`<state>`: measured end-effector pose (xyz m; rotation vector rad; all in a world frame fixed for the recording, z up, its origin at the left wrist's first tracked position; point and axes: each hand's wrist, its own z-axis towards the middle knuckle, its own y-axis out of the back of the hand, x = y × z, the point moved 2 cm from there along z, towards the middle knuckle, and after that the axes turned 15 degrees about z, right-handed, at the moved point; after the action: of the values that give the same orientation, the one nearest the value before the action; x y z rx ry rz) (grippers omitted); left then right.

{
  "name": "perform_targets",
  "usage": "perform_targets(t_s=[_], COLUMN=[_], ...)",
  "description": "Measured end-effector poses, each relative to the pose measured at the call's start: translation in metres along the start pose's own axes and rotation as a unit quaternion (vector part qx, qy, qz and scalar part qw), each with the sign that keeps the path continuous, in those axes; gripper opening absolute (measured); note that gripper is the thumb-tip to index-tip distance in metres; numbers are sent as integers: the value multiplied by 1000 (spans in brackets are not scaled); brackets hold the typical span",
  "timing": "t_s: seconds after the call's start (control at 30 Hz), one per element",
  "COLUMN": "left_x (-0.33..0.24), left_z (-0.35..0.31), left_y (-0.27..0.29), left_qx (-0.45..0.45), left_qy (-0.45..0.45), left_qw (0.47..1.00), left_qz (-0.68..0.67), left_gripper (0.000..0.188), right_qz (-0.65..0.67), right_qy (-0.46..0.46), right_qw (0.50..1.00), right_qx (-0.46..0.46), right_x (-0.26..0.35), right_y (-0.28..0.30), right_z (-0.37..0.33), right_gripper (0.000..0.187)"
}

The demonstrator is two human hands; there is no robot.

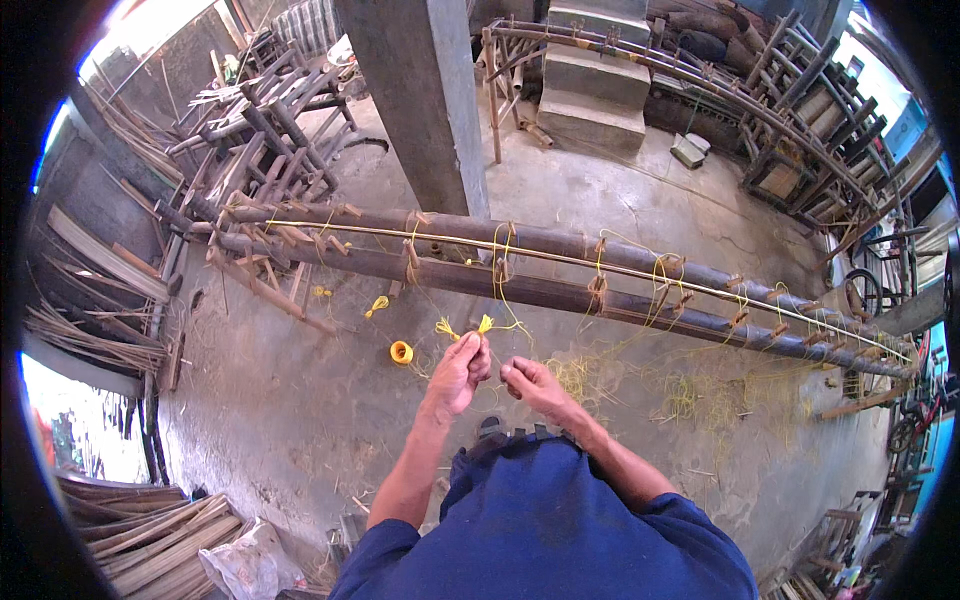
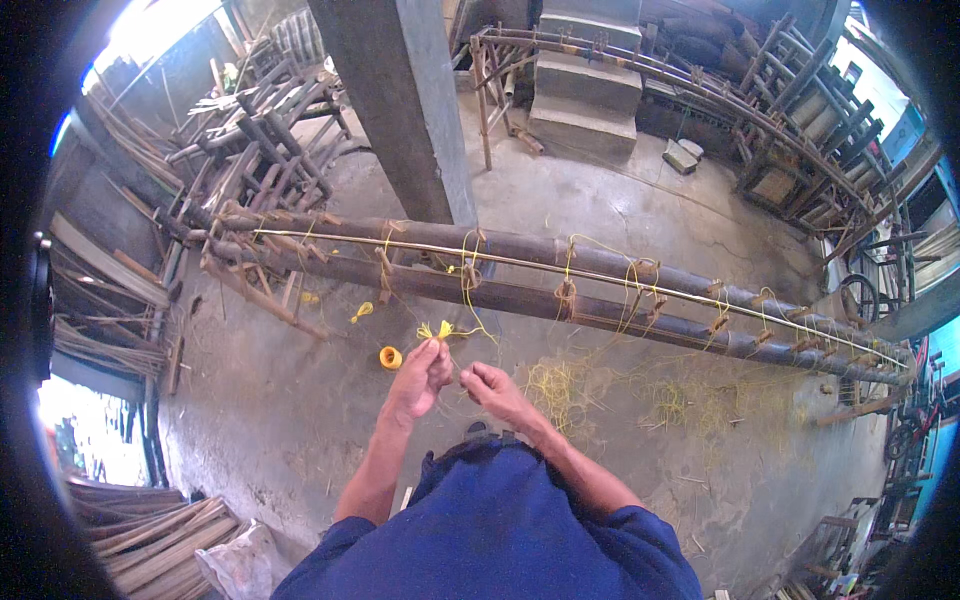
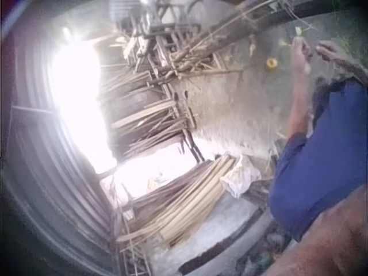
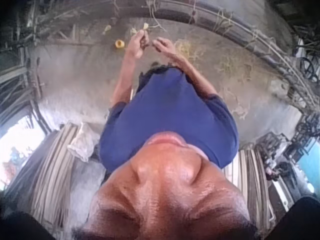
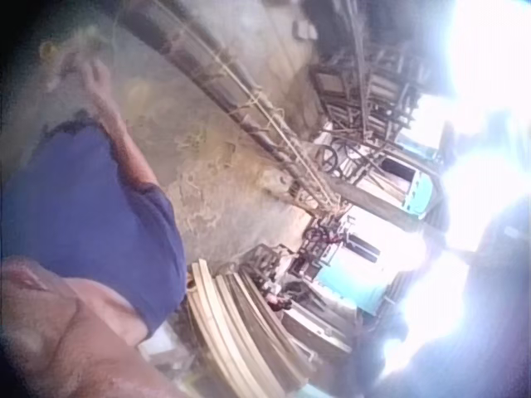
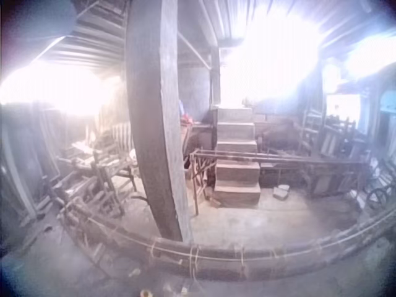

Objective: The person ties yellow rope around a horizontal metal pipe in a workshop. They repeatedly wrap the rope around the pipe and tie knots to secure it in place.

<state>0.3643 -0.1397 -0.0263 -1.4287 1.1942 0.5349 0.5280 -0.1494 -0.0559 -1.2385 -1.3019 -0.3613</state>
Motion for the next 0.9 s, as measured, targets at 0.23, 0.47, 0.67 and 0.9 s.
perform_targets(t_s=[0.23, 0.47, 0.67, 0.9], left_x=[8, 67, 92, 101], left_z=[-17, -3, -24, -49], left_y=[-6, 14, 66, 63], left_qx=[108, -283, -179, -80], left_qy=[50, 23, -81, -39], left_qw=[910, 941, 791, 790], left_qz=[398, 185, 579, 607], left_gripper=[27, 29, 29, 28], right_qz=[-413, -250, -180, 92], right_qy=[112, 111, 117, 42], right_qw=[901, 951, 966, 951], right_qx=[-70, -141, -144, -291], right_x=[48, 14, 22, 11], right_y=[-27, -20, -23, -39], right_z=[-7, 3, 95, 185], right_gripper=[22, 23, 54, 62])
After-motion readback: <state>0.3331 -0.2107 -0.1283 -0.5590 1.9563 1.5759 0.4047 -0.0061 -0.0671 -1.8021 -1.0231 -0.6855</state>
